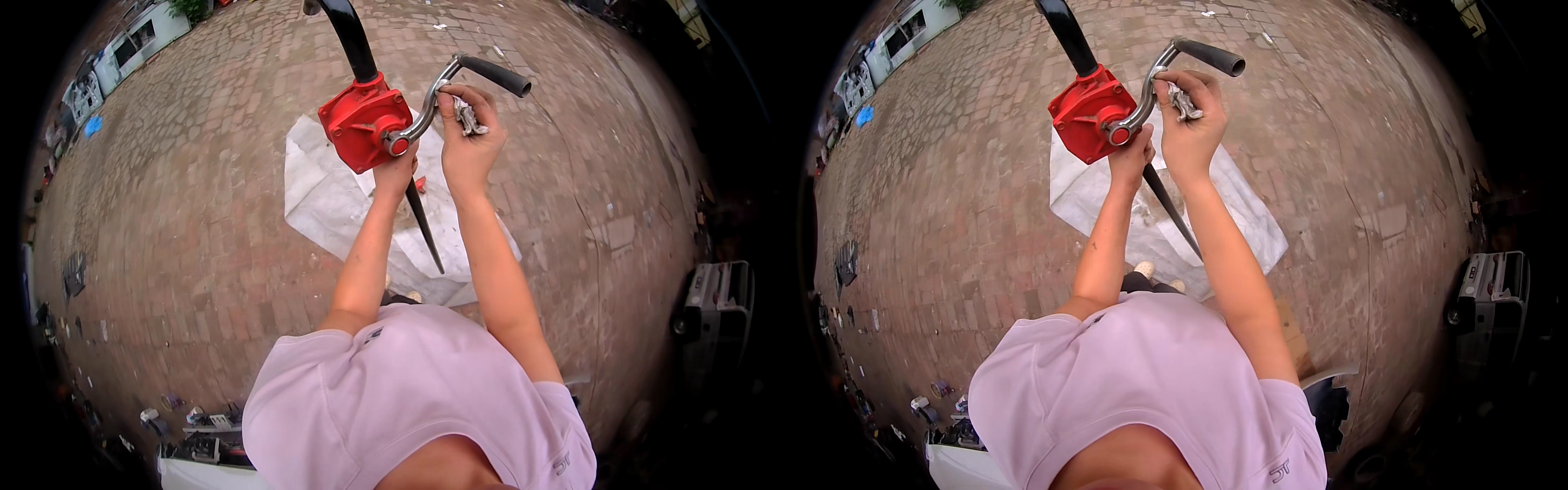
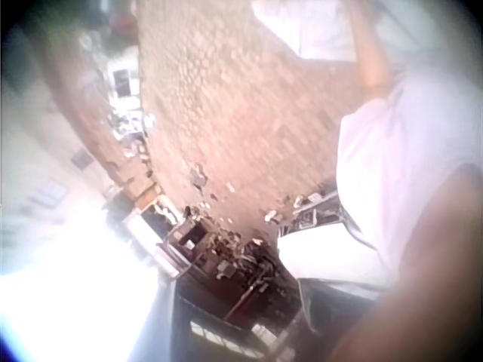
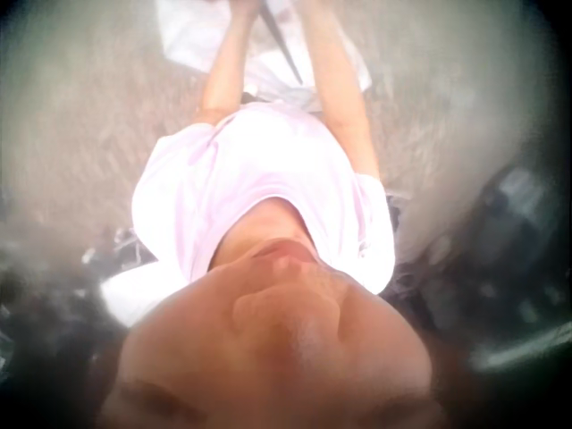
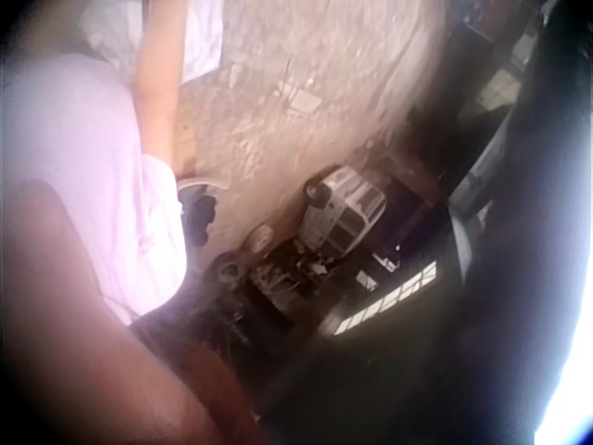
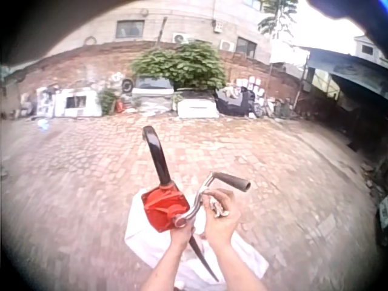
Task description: The person retrieves a long metal rod with a red pump handle from a cluttered indoor area and carries it outside. They wipe the pump with a cloth, then insert the rod into a large red barrel. Using the pump, they transfer liquid from the barrel into a black plastic jerrycan.
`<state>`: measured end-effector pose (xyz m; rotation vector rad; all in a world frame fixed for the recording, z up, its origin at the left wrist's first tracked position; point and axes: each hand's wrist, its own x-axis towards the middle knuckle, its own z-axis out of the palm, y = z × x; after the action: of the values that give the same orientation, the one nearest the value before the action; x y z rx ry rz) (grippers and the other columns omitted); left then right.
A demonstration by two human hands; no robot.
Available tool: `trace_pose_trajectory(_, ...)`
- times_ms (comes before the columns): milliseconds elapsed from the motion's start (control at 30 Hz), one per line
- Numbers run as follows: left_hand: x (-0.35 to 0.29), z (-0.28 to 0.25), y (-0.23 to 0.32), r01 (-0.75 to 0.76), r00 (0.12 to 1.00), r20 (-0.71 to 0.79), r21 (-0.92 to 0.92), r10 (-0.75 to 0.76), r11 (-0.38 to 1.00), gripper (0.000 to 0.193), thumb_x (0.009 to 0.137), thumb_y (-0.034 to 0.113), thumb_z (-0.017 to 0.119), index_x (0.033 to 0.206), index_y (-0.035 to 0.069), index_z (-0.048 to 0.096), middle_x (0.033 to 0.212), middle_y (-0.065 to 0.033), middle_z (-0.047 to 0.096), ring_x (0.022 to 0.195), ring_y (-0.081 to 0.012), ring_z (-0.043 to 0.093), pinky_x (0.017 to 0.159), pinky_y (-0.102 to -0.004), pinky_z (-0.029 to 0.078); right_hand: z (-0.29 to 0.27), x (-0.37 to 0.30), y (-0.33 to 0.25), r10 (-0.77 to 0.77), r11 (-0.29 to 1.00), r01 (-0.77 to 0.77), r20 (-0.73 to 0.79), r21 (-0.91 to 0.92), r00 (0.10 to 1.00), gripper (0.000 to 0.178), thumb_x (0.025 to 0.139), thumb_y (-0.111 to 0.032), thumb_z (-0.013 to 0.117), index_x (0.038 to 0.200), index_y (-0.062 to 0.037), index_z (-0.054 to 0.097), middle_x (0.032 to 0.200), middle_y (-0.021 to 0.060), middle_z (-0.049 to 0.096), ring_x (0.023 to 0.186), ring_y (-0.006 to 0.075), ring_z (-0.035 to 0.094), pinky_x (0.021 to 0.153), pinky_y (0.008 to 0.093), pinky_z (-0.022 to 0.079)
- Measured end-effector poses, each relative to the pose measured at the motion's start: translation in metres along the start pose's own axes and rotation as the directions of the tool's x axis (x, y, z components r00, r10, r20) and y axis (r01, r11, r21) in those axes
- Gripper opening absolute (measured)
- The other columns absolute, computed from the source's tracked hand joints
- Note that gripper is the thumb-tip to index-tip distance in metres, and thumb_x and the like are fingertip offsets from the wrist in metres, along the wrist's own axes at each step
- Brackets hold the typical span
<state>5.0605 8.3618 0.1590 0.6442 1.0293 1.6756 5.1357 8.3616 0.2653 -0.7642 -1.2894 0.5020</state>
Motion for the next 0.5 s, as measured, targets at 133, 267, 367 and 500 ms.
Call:
trace_pose_trajectory(133,0.003,-0.009,-0.003,0.03,0.999,0.032,-0.005,-0.029,1.0,0.02,0.079,0.01,0.067,0.085,0.007,0.047,0.063,0.0015,0.047,0.047,-0.0064,0.043,0.04,-0.0217,0.033,-0.008,-0.018,-0.005,-0.064,0.982,0.083,0.113,-0.167,0.992,0.011,0.075,-0.002,0.068,0.086,-0.0049,0.066,0.086,0.0056,0.056,0.077,0.0147,0.055,0.064,0.0262,0.045)
trace_pose_trajectory(267,0.004,-0.005,-0.002,-0.002,1.0,-0.026,0.008,0.002,1.0,0.015,0.082,0.007,0.061,0.073,0.008,0.049,0.052,0.0028,0.042,0.039,-0.0064,0.037,0.037,-0.0218,0.027,-0.002,-0.009,-0.008,-0.027,0.993,0.031,0.038,-0.111,0.999,0.011,0.075,-0.003,0.068,0.086,-0.003,0.065,0.087,0.0069,0.058,0.079,0.0157,0.057,0.066,0.0272,0.046)
trace_pose_trajectory(367,0.005,-0.003,-0.011,-0.082,0.997,0.004,0.047,0.082,0.995,0.016,0.082,0.007,0.061,0.073,0.009,0.048,0.055,0.0027,0.044,0.041,-0.0063,0.038,0.038,-0.0221,0.028,0.011,0.016,-0.014,-0.025,0.992,0.017,-0.064,-0.122,0.998,0.011,0.076,-0.004,0.067,0.086,-0.0023,0.065,0.088,0.0076,0.059,0.078,0.0165,0.057,0.067,0.028,0.046)
trace_pose_trajectory(500,0.013,-0.021,-0.016,-0.05,0.999,0.027,0.135,0.047,0.99,0.015,0.08,0.009,0.063,0.083,0.008,0.048,0.063,0.0026,0.048,0.049,-0.0069,0.045,0.043,-0.0222,0.035,0.014,0.006,-0.014,-0.079,0.974,0.075,-0.008,-0.214,0.997,0.011,0.08,-0.007,0.066,0.088,-0.0005,0.064,0.086,0.0063,0.062,0.076,0.012,0.056,0.068,0.0247,0.045)
